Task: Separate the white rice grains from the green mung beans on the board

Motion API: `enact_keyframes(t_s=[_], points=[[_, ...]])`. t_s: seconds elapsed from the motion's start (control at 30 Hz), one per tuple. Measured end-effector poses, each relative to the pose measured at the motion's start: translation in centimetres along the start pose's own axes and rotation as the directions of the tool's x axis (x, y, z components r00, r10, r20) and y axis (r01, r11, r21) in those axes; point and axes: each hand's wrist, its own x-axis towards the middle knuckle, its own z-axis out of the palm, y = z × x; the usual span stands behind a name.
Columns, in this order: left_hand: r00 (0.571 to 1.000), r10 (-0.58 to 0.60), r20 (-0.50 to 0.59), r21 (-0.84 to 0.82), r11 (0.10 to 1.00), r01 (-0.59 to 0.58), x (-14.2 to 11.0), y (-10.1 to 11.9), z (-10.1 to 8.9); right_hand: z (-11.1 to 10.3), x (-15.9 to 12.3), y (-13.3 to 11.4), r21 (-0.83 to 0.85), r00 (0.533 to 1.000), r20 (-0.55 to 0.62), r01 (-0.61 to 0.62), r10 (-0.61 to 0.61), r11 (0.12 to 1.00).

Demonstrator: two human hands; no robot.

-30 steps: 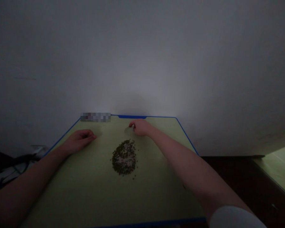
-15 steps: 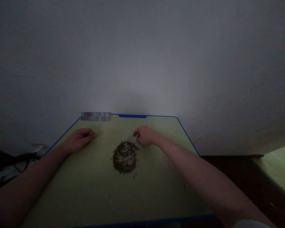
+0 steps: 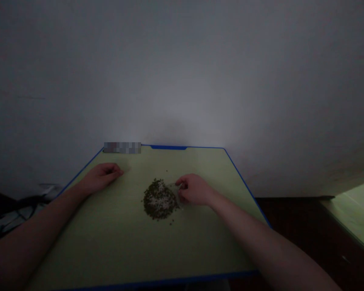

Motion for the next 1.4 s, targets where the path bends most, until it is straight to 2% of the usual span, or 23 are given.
enact_keyframes(t_s=[0.2,0.37,0.53,0.67,0.8,0.93,1.2,1.4], points=[[1.000,0.005,-0.017,0.011,1.000,-0.004,-0.1,0.1,-0.1,0.6,-1.4,-0.3,0.091,1.000,-0.029,0.002,0.001,0.996],[1.000,-0.009,-0.006,-0.002,1.000,0.009,-0.3,0.4,-0.1,-0.2,-2.6,-0.6,0.096,0.994,-0.112,-0.004,0.014,0.995],[1.000,0.002,-0.011,0.011,1.000,-0.002,-0.3,0.4,0.0,-1.3,-5.0,0.2,0.019,0.965,-0.251,-0.077,0.079,0.997],[1.000,-0.001,-0.008,-0.010,1.000,0.001,-0.1,0.2,0.1,-0.8,-7.4,1.1,-0.054,0.951,-0.295,-0.108,0.088,0.993],[1.000,-0.013,-0.004,-0.011,1.000,0.013,-0.1,0.1,0.1,0.2,-8.7,1.4,-0.073,0.957,-0.279,-0.106,0.081,0.992],[1.000,-0.017,-0.014,-0.002,1.000,0.017,-0.1,0.3,0.1,1.1,-8.9,1.2,-0.061,0.969,-0.236,-0.083,0.066,0.995],[1.000,-0.016,-0.008,-0.020,1.000,0.016,0.1,-0.1,0.3,2.1,-9.6,-0.6,-0.006,0.990,-0.140,0.003,-0.004,1.000],[0.999,-0.029,-0.019,0.002,1.000,0.029,0.1,-0.3,0.3,2.0,-10.5,0.1,0.014,0.967,-0.224,-0.124,0.124,0.992]])
